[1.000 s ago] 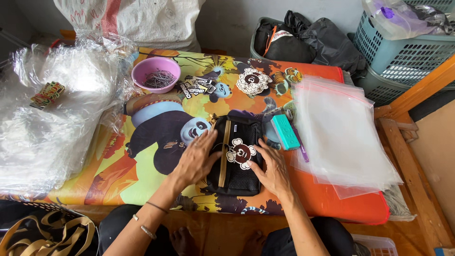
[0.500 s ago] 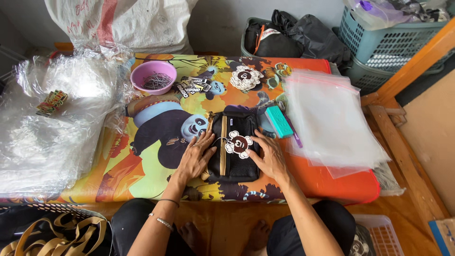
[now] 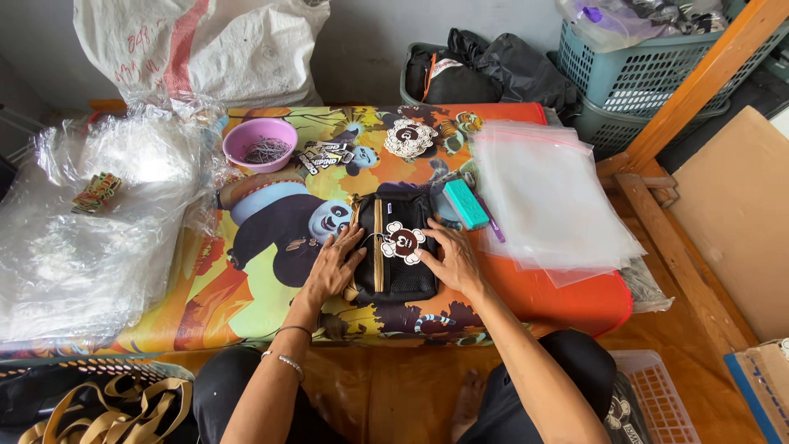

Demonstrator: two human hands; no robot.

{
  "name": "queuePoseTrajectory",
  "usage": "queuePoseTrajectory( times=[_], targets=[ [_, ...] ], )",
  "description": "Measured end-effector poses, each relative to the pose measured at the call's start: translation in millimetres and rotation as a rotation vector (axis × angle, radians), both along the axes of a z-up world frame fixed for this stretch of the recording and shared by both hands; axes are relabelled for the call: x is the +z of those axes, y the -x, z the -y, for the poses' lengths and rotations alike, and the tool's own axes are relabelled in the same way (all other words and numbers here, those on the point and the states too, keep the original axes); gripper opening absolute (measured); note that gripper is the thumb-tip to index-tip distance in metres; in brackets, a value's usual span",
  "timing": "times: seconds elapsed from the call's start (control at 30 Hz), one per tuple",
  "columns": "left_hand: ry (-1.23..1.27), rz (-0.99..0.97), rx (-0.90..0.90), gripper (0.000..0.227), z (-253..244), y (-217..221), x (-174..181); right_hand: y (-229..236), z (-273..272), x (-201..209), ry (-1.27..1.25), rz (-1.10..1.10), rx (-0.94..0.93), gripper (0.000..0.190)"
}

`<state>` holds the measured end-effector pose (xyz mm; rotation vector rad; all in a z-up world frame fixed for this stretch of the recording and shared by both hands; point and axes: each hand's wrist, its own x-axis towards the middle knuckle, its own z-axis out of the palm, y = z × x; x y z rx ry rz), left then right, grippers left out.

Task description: The person attaches a keychain to a small black bag, smooths the surface, and then places the bag into a clear plastic zip-lock bag. They seal the bag and place a sticker on the outside.

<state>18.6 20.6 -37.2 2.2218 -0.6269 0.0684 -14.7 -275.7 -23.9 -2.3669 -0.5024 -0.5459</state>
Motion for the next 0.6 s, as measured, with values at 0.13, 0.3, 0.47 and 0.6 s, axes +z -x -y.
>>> queuePoseTrajectory(
  times=[0.13, 0.3, 0.47, 0.6],
  targets=[
    [0.007, -0.006, -0.011, 0.056, 1.1, 4.8, 11.8, 1.9, -1.1, 6.9, 0.008, -0.003, -0.002, 0.043],
    [0.010, -0.027, 0.007, 0.056, 0.0, 8.0, 15.6, -6.0, 2.0, -2.1, -0.014, -0.032, -0.003, 0.044],
    [0.004, -0.039, 0.006, 0.056, 0.5, 7.9, 16.8, -6.4, 1.8, -1.2, -0.021, -0.036, -0.001, 0.043],
    [0.020, -0.066, -0.006, 0.057, 2.0, 12.9, 27.0, -5.1, 2.0, -2.9, -0.016, -0.071, -0.016, 0.045]
  ],
)
